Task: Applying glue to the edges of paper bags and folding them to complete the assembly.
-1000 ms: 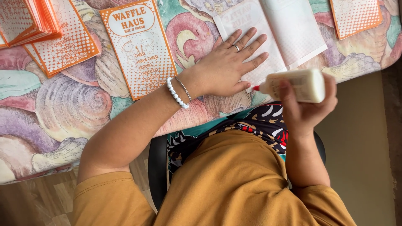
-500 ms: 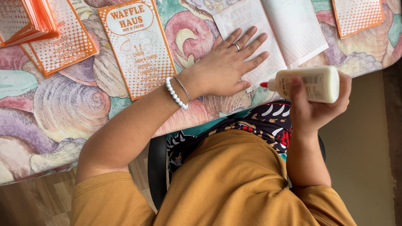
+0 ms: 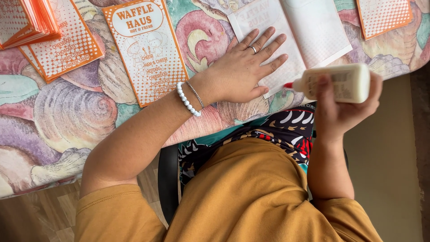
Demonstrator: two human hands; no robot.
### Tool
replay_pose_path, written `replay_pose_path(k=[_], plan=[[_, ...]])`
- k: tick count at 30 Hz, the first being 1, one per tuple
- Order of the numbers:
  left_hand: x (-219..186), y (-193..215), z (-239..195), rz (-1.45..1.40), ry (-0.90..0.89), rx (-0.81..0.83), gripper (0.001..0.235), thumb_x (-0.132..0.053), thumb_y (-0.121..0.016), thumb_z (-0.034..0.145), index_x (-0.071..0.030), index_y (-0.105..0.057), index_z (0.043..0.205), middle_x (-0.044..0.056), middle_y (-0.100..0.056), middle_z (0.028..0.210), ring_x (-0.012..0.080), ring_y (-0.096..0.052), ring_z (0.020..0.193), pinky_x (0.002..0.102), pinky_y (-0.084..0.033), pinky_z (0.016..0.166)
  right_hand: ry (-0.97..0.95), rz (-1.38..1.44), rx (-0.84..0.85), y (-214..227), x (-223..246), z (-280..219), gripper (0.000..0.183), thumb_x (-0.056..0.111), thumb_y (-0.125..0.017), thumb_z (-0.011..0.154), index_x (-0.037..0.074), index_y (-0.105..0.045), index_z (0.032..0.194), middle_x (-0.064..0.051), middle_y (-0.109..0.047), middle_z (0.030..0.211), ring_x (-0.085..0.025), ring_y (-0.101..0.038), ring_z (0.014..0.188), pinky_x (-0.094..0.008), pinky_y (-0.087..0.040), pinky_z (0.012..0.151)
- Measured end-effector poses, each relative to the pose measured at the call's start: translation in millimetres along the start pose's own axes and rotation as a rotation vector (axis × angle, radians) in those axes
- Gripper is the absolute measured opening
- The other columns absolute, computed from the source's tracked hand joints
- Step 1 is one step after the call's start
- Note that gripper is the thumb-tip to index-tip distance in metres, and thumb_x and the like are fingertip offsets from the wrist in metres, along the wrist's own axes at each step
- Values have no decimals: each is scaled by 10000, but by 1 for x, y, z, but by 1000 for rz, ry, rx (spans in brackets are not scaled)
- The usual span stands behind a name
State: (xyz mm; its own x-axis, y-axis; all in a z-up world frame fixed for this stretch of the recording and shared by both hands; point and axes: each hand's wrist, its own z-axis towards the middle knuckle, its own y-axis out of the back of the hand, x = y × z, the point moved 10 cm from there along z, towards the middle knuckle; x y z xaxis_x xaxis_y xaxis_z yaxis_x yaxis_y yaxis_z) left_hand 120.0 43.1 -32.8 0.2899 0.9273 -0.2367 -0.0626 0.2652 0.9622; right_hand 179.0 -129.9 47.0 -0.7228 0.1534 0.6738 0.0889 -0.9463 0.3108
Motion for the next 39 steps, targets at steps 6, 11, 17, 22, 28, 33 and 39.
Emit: replay_pose_path(k=[6, 11, 17, 22, 28, 33, 39], plan=[[-1, -1, -1, -21, -8, -14, 783, -493, -601, 973, -89, -386, 1610, 249, -131, 1665, 447, -86, 1536, 596, -90, 1260, 56, -113, 38, -2, 6, -5, 486, 208, -882, 933, -80, -537, 1118, -172, -575, 918, -275, -562, 757, -408, -495, 605], [1, -3, 0, -25, 17, 58, 776, -485, -553, 995, -113, -320, 1635, 223, -63, 1676, 422, -26, 1544, 584, -52, 1266, 96, -36, -31, 11, -12, 13, 377, 118, -828, 1014, -35, -493, 1096, -173, -546, 901, -316, -599, 801, -444, -566, 708], [0, -1, -1, -21, -13, -30, 774, -474, -603, 970, -87, -395, 1607, 251, -131, 1663, 452, -96, 1536, 601, -98, 1259, 40, -79, -2, 3, 2, -6, 430, 204, -842, 983, -40, -503, 1085, -136, -553, 875, -260, -563, 738, -381, -489, 617], [0, 0, 0, -22, 14, 43, 777, -477, -555, 988, -103, -328, 1631, 233, -74, 1674, 429, -41, 1544, 584, -56, 1265, 71, 11, -88, 19, -25, 16, 346, 54, -803, 1038, -19, -471, 1100, -164, -522, 921, -290, -578, 809, -428, -554, 691], [0, -2, 0, -15, 14, 34, 779, -484, -559, 981, -103, -339, 1623, 239, -93, 1673, 430, -55, 1544, 582, -66, 1263, 104, -2, -66, 16, -17, 11, 364, 139, -809, 1050, 3, -473, 1088, -156, -566, 928, -309, -650, 811, -437, -621, 691], [1, -3, 0, -22, 15, 53, 779, -477, -555, 988, -99, -323, 1629, 231, -72, 1674, 424, -38, 1545, 577, -60, 1266, 98, 10, -123, 23, -22, 14, 305, 79, -780, 1061, -14, -496, 1126, -173, -537, 937, -304, -594, 818, -427, -553, 703], [0, -2, -1, -22, 3, 17, 783, -477, -600, 966, -99, -367, 1612, 238, -110, 1669, 433, -80, 1542, 585, -91, 1262, 94, 16, -79, 15, -17, 10, 362, 143, -790, 1051, 1, -460, 1093, -166, -557, 936, -317, -649, 816, -444, -628, 689]])
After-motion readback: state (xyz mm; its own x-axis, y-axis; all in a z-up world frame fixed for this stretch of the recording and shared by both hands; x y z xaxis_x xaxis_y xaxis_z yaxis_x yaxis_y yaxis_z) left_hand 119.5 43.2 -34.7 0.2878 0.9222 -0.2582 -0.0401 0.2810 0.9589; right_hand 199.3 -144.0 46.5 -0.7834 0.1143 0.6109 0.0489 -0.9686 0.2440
